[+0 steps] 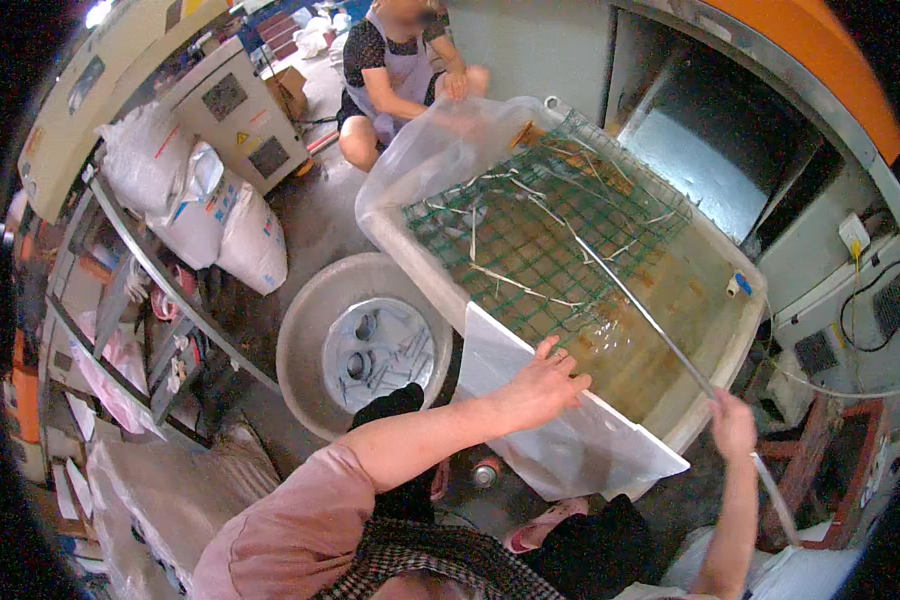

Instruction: The person picks up plastic parts from a bin, wipes them with a cloth, sprays a liquid from a canister onto a white board, and dunks the parts into a large bin of water before inspecting them.

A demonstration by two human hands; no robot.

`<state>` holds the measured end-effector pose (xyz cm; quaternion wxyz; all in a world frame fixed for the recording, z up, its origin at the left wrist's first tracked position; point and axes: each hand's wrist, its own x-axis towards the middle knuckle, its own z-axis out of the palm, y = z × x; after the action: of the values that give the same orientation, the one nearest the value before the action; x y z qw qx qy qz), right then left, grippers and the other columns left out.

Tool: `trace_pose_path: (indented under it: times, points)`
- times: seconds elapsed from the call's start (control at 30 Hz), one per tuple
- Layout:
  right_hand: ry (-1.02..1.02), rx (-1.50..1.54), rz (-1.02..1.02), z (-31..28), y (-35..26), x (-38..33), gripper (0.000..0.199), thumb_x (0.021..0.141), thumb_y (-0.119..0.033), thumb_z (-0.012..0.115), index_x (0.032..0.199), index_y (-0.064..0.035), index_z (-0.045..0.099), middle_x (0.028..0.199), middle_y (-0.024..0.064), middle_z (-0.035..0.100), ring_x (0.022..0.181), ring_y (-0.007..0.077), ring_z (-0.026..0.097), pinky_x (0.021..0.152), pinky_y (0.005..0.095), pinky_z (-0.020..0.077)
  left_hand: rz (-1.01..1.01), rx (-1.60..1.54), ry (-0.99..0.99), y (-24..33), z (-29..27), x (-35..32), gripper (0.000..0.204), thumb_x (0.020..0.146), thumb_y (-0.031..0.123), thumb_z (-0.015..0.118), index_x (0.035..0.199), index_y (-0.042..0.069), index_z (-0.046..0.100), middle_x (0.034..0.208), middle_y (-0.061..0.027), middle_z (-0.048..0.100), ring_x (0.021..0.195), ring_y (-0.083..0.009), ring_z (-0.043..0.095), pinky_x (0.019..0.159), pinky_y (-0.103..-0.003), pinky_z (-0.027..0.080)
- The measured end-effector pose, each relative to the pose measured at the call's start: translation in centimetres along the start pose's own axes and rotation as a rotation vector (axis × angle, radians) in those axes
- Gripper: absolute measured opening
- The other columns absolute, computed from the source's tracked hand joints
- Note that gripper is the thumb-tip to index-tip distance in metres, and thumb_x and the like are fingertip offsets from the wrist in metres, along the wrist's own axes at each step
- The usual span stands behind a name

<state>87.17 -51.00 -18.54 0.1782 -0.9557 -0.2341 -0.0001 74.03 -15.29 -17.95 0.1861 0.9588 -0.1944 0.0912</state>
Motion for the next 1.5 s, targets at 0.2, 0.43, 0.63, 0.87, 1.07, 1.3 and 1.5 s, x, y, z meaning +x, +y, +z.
trace_pose_path:
  times: [0.2,0.43,0.63,0.87,1.07,1.3,1.5]
  points:
    - [-0.327,1.04,0.625,15.5,-0.3,-2.3,0.024,0.09,-0.018,0.047,0.107,-0.0051,0.059,0.07,0.0008,0.053,0.061,0.0185,0.049,0.06,0.0336,0.0462,-0.053,-0.039,-0.066,-0.2,1.4,-0.2,0.027,0.076,0.025,0.066,0.097,0.009,0.059,0.089,-0.0146,0.057,0.1,-0.0328,0.054,0.103,-0.053,0.023]
    - [-0.054,0.337,0.008,14.6,4.1,-2.6,0.038,0.087,-0.018,0.056,0.119,0.0015,0.052,0.097,0.0179,0.062,0.087,0.0289,0.062,0.079,0.0341,0.0491,0.03,-0.01,0.003,0.0,1.1,0.5,0.028,0.073,0.024,0.068,0.097,0.011,0.059,0.089,-0.0123,0.057,0.1,-0.0307,0.054,0.1,-0.053,0.026]
    - [-0.028,0.253,0.137,-3.1,-8.8,0.6,0.04,0.088,-0.023,0.057,0.119,0.0015,0.054,0.108,0.0177,0.062,0.096,0.0259,0.062,0.083,0.0334,0.0471,0.047,0.02,-0.003,-1.4,2.1,0.7,0.032,0.067,0.023,0.073,0.093,0.011,0.06,0.09,-0.0096,0.058,0.099,-0.0282,0.055,0.098,-0.053,0.027]
    - [-0.237,-0.326,0.059,-1.4,-23.3,-2.7,0.069,0.069,-0.037,0.074,0.125,-0.0049,0.05,0.114,0.0206,0.057,0.106,0.0309,0.056,0.092,0.0422,0.0433,0.12,-0.029,0.074,0.3,0.1,0.3,0.026,0.068,0.021,0.073,0.088,0.01,0.061,0.087,-0.0084,0.06,0.102,-0.0265,0.055,0.099,-0.052,0.026]
    - [-0.133,-0.26,0.053,3.8,-20.5,-2.9,0.04,0.073,-0.026,0.071,0.105,-0.0057,0.059,0.088,0.0179,0.065,0.086,0.0335,0.063,0.074,0.0438,0.0503,0.112,-0.003,0.097,0.5,1.7,0.6,0.028,0.067,0.022,0.073,0.09,0.011,0.062,0.086,-0.0086,0.061,0.1,-0.0267,0.055,0.099,-0.051,0.027]
    - [-0.051,-0.334,-0.004,5.0,-20.0,-2.5,0.03,0.077,-0.025,0.066,0.097,-0.0051,0.058,0.08,0.017,0.065,0.077,0.0337,0.064,0.069,0.0436,0.0511,0.045,0.024,0.13,0.3,2.3,1.0,0.042,0.066,0.018,0.074,0.104,0.008,0.059,0.104,-0.0138,0.056,0.112,-0.032,0.047,0.101,-0.054,0.024]
    - [-0.013,-0.255,0.016,5.4,-19.4,-2.6,0.041,0.076,-0.02,0.067,0.111,-0.0052,0.052,0.09,0.0158,0.063,0.086,0.0317,0.063,0.075,0.0433,0.049,0.045,0.06,0.189,2.1,0.8,0.5,0.053,0.065,0.017,0.075,0.111,0.003,0.054,0.118,-0.0231,0.046,0.122,-0.039,0.037,0.103,-0.059,0.021]
